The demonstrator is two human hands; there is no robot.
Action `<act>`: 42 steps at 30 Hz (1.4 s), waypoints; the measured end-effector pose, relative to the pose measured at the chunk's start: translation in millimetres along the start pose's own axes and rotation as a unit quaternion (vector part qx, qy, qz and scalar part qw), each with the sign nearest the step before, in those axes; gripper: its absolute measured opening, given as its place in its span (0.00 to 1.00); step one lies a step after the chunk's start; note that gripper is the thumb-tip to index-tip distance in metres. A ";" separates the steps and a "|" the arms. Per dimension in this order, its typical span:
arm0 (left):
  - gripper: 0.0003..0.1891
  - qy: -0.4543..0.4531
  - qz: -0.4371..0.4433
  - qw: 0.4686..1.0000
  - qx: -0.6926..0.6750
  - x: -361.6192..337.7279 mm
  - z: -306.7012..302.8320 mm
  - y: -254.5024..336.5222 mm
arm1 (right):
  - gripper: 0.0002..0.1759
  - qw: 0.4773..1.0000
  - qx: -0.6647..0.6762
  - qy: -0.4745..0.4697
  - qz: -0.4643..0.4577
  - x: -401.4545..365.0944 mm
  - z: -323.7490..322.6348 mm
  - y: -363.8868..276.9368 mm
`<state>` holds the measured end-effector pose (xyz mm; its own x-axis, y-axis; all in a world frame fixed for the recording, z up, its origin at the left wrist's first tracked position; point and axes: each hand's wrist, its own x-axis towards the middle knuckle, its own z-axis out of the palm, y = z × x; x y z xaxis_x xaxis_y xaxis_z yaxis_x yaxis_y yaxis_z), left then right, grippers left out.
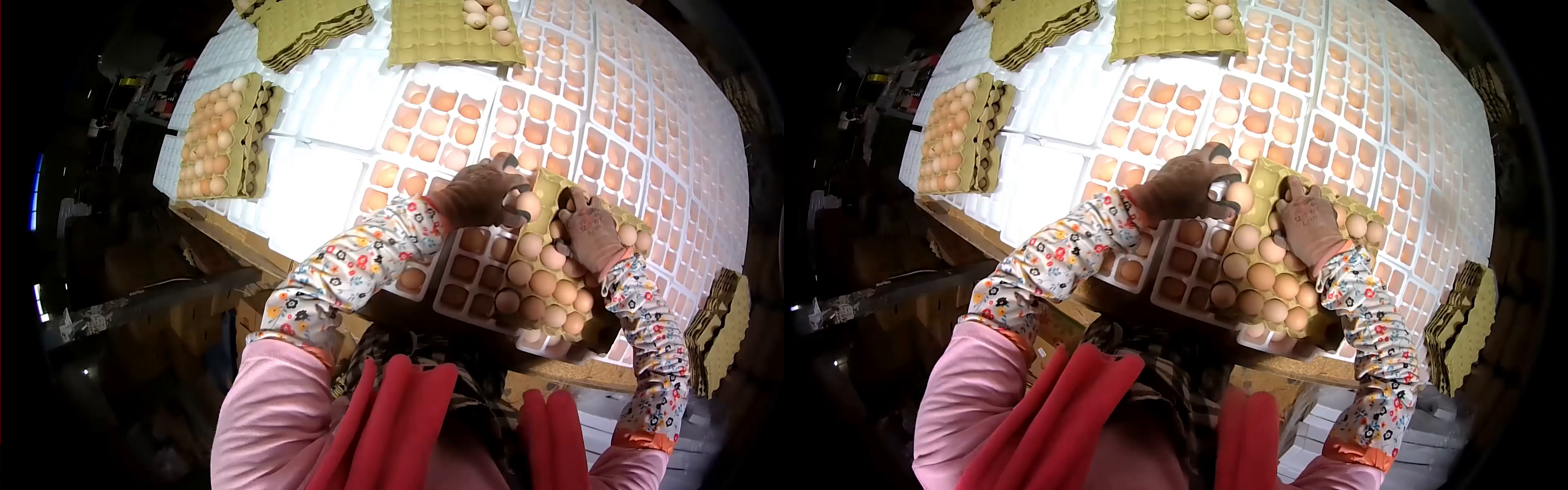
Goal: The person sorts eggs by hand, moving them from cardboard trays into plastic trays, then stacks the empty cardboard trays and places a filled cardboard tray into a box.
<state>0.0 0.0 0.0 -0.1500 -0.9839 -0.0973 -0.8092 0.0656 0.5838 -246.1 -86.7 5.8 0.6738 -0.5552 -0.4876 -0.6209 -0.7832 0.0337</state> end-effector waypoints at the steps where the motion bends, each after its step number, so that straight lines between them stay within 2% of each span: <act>1: 0.26 0.005 0.009 1.000 0.001 5.9 0.1 -1.4 | 0.25 0.999 0.002 0.032 -0.008 -10.7 5.5 11.5; 2: 0.28 0.113 -0.010 0.993 0.010 3.4 2.1 -22.4 | 0.25 0.996 0.065 0.063 0.002 -28.5 4.1 23.0; 3: 0.29 0.128 -0.036 0.987 -0.090 -26.6 2.4 -81.1 | 0.24 0.992 0.127 -0.001 0.017 -32.9 -16.8 -7.8; 4: 0.29 0.153 -0.111 0.979 -0.081 -27.9 -26.9 -120.7 | 0.23 0.942 0.332 0.032 0.032 -8.8 -8.5 -13.1; 5: 0.30 0.198 -0.172 0.960 -0.093 -8.7 -42.3 -147.2 | 0.23 0.864 0.496 0.068 0.051 11.9 -11.3 -4.2; 6: 0.29 0.204 -0.198 0.957 -0.053 16.0 -64.1 -162.6 | 0.21 0.792 0.600 0.059 0.102 39.0 -46.7 -20.5; 7: 0.29 0.192 -0.235 0.953 -0.021 34.0 -74.4 -169.4 | 0.19 0.751 0.650 0.093 0.065 69.5 -51.0 -31.2; 8: 0.28 0.172 -0.268 0.947 0.029 53.8 -76.8 -177.4 | 0.19 0.723 0.668 0.155 0.082 103.5 -60.9 -58.1; 9: 0.27 0.147 -0.288 0.945 0.055 64.0 -77.6 -181.6 | 0.20 0.725 0.668 0.148 0.080 139.5 -69.0 -68.8; 10: 0.27 0.125 -0.306 0.940 0.081 73.2 -81.9 -183.6 | 0.19 0.737 0.652 0.126 0.126 176.0 -72.9 -77.5; 11: 0.27 0.104 -0.324 0.934 0.107 82.5 -84.7 -187.4 | 0.20 0.783 0.553 0.264 0.103 212.4 -70.1 -92.2; 12: 0.26 0.100 -0.329 0.932 0.116 83.6 -82.4 -189.2 | 0.22 0.849 0.401 0.295 0.178 249.7 -63.1 -94.9; 13: 0.26 0.128 -0.304 0.935 0.126 79.0 -78.1 -192.5 | 0.24 0.882 0.271 0.303 0.236 263.5 -74.0 -110.2; 15: 0.29 0.155 -0.266 0.942 0.133 74.9 -68.6 -208.1 | 0.25 0.908 0.230 0.234 0.263 284.8 -75.7 -112.9; 16: 0.30 0.204 -0.234 0.940 0.140 65.1 -70.2 -213.4 | 0.26 0.907 0.233 0.231 0.264 288.5 -72.8 -109.9; 18: 0.30 0.276 -0.207 0.938 0.035 42.6 -80.9 -229.7 | 0.29 0.912 0.223 0.230 0.254 288.4 -65.1 -102.9; 19: 0.29 0.305 -0.191 0.933 -0.017 32.0 -87.7 -237.7 | 0.32 0.902 0.257 0.260 0.227 287.4 -63.4 -99.9; 20: 0.30 0.355 -0.153 0.922 -0.016 23.6 -92.6 -246.5 | 0.33 0.861 0.374 0.264 0.221 284.8 -62.2 -98.3; 21: 0.29 0.335 -0.148 0.930 -0.012 20.3 -95.3 -254.8 | 0.34 0.806 0.484 0.266 0.214 280.7 -68.5 -100.4; 23: 0.26 0.311 -0.139 0.940 0.010 27.1 -96.4 -267.7 | 0.30 0.812 0.367 0.408 0.196 285.5 -62.7 -107.2; 25: 0.23 0.309 -0.121 0.942 0.040 35.1 -95.7 -273.1 | 0.28 0.826 0.327 0.414 0.197 288.8 -71.2 -122.9; 26: 0.21 0.307 -0.110 0.944 0.054 39.6 -95.0 -275.6 | 0.24 0.769 0.470 0.387 0.195 294.6 -69.6 -122.9; 27: 0.20 0.328 -0.119 0.937 0.007 40.7 -94.2 -280.0 | 0.19 0.692 0.603 0.348 0.191 297.3 -68.7 -125.2; 28: 0.19 0.349 -0.129 0.927 -0.038 39.9 -96.3 -286.5 | 0.17 0.597 0.720 0.328 0.131 294.1 -65.4 -133.7; 29: 0.18 0.372 -0.136 0.915 -0.082 40.9 -98.6 -292.7 | 0.17 0.642 0.677 0.353 0.067 296.6 -63.7 -141.1; 30: 0.15 0.416 -0.152 0.870 -0.219 40.3 -94.9 -299.0 | 0.16 0.676 0.631 0.381 0.003 299.1 -63.6 -149.2; 31: 0.14 0.419 -0.182 0.805 -0.379 37.2 -101.7 -293.6 | 0.16 0.813 0.394 0.426 -0.059 304.5 -65.9 -160.4; 32: 0.15 0.445 -0.162 0.818 -0.326 34.2 -94.0 -307.6 | 0.17 0.716 0.624 0.313 0.016 302.0 -80.3 -190.6; 33: 0.15 0.469 -0.139 0.829 -0.272 34.0 -87.7 -323.9 | 0.18 0.561 0.804 0.177 0.089 300.7 -95.1 -223.6; 34: 0.16 0.486 -0.110 0.844 -0.196 36.8 -88.5 -325.2 | 0.21 0.684 0.680 0.261 0.038 308.3 -90.7 -245.4; 35: 0.18 0.500 -0.078 0.854 -0.119 38.7 -90.2 -324.0 | 0.24 0.779 0.529 0.337 -0.012 312.2 -83.2 -258.8; 36: 0.19 0.507 -0.047 0.860 -0.041 38.4 -90.3 -321.9 | 0.26 0.768 0.531 0.358 -0.016 307.5 -77.2 -264.0; 37: 0.21 0.444 -0.100 0.891 0.003 38.6 -83.9 -324.0 | 0.28 0.755 0.534 0.381 -0.020 302.3 -74.0 -269.6; 39: 0.20 0.440 -0.110 0.886 -0.096 36.6 -85.8 -333.6 | 0.30 0.747 0.529 0.403 0.000 281.9 -73.0 -268.6; 41: 0.21 0.396 -0.082 0.911 -0.081 27.9 -90.2 -335.5 | 0.27 0.740 0.572 0.345 0.073 231.6 -63.9 -250.9; 42: 0.20 0.370 -0.089 0.916 -0.125 23.6 -90.1 -336.0 | 0.25 0.697 0.630 0.331 0.084 203.1 -51.6 -243.3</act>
<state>319.5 -60.2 -125.8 0.4733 -0.8244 0.3105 -0.6144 -0.0562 0.7870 62.4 -23.4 -56.3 0.3278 -0.9436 -0.0457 -0.2910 -0.0548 -0.9551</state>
